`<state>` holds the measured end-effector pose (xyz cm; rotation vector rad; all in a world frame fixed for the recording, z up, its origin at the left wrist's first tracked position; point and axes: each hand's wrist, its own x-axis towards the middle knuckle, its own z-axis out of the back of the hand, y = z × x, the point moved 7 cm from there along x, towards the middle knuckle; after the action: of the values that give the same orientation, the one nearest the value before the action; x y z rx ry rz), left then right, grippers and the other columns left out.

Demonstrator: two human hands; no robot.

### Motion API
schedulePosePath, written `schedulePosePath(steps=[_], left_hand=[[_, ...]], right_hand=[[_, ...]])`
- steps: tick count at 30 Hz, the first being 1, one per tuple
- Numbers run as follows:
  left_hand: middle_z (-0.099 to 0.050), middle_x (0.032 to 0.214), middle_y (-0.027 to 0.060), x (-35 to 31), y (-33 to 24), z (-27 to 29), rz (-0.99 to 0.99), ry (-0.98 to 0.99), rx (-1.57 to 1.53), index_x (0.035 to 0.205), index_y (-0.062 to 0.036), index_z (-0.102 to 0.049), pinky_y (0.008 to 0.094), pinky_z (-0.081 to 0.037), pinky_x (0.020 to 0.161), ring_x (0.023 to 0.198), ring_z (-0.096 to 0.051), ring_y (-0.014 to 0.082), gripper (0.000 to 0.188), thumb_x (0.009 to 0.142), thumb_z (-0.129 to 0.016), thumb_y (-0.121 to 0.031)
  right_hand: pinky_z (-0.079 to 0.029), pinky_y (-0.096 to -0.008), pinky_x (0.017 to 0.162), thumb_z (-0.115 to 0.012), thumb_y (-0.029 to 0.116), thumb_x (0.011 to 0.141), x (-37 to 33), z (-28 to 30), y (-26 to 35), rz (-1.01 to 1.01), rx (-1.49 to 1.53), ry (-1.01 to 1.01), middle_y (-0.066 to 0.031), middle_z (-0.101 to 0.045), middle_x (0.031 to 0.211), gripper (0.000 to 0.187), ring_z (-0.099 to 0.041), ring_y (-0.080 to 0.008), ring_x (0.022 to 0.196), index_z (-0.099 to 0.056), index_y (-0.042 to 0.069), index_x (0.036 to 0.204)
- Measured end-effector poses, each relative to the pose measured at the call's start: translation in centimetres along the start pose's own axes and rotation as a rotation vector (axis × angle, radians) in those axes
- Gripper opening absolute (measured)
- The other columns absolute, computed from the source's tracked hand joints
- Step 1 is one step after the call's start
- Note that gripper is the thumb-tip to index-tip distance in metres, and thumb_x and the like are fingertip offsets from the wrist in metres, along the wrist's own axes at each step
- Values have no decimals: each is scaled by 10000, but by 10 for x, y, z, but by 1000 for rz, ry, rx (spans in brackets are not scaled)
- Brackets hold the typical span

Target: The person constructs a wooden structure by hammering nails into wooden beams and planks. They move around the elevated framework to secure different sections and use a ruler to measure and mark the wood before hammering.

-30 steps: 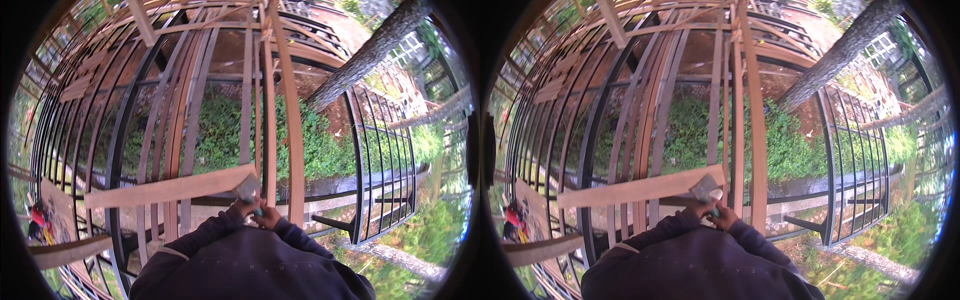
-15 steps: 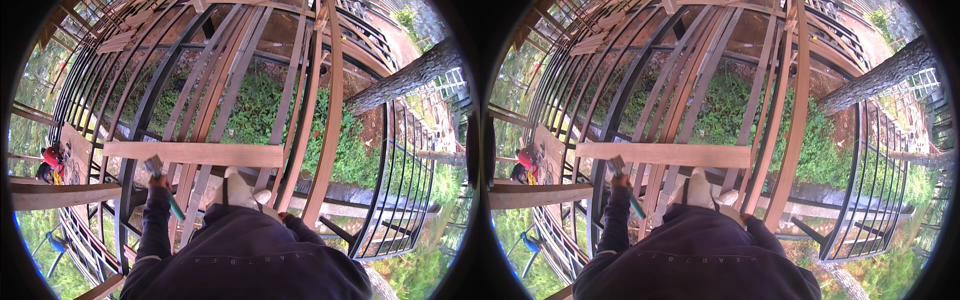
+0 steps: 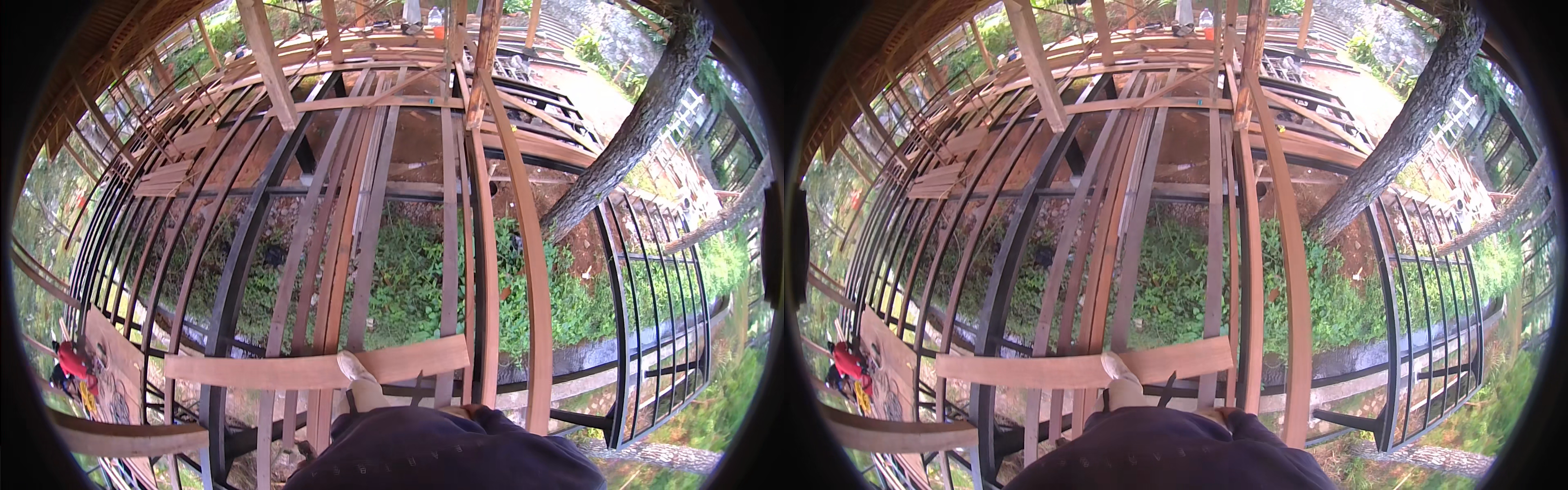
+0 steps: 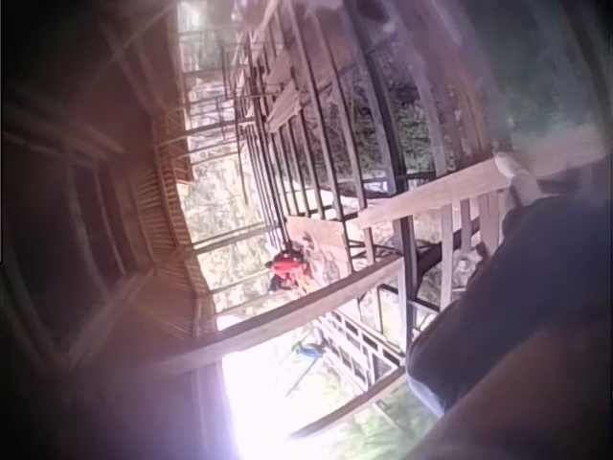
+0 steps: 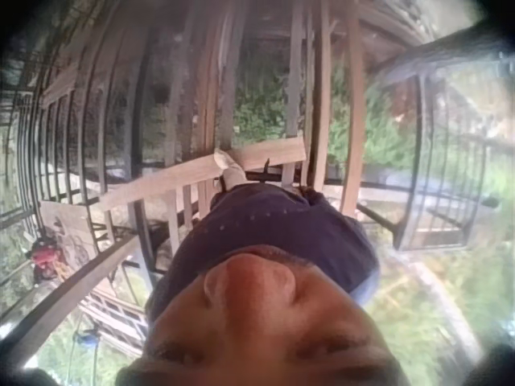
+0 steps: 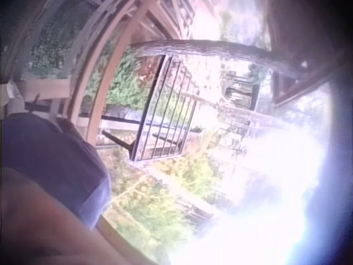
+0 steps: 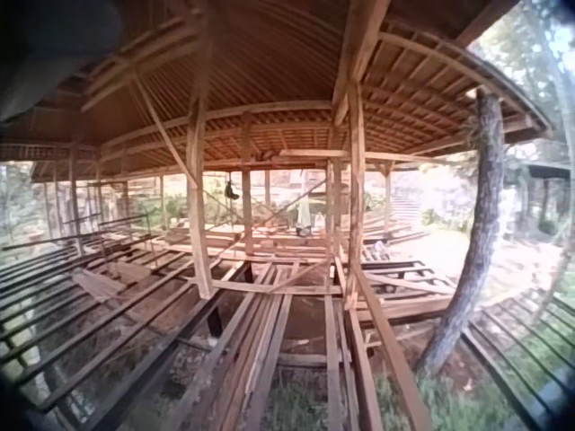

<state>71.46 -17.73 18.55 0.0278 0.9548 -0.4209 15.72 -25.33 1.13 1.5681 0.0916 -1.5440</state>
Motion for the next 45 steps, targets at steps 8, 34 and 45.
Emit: schedulePosePath(steps=[8, 34, 45], left_hand=[[-591, 574, 100, 85, -78, 130, 1, -73, -244, 768, -22, -594, 367, -502, 427, 453, -586, 224, 127, 746, -566, -144], [-639, 748, 151, 250, -316, 232, -222, 157, 273, 836, 3, -620, 369, -513, 626, 665, -626, 251, 339, 687, -624, -301], [-642, 780, 168, 305, -523, 287, -293, 153, 417, 842, -10, -635, 390, -499, 682, 757, -627, 292, 388, 659, -641, -351]], right_hand=[[-455, -323, 856, -470, 595, 794, 15, -6, 205, 131, -726, 6, -160, -641, 980, 544, -603, -282, 955, -662, 140, 1022], [-480, -352, 797, -601, 321, 791, 199, 111, 523, 269, 222, -430, -152, -649, 915, 301, -618, -263, 876, -665, 82, 961], [-478, -350, 567, -431, 304, 897, 267, 145, 404, -212, 1, -241, -117, -608, 743, 307, -618, -225, 693, -616, 59, 877]])
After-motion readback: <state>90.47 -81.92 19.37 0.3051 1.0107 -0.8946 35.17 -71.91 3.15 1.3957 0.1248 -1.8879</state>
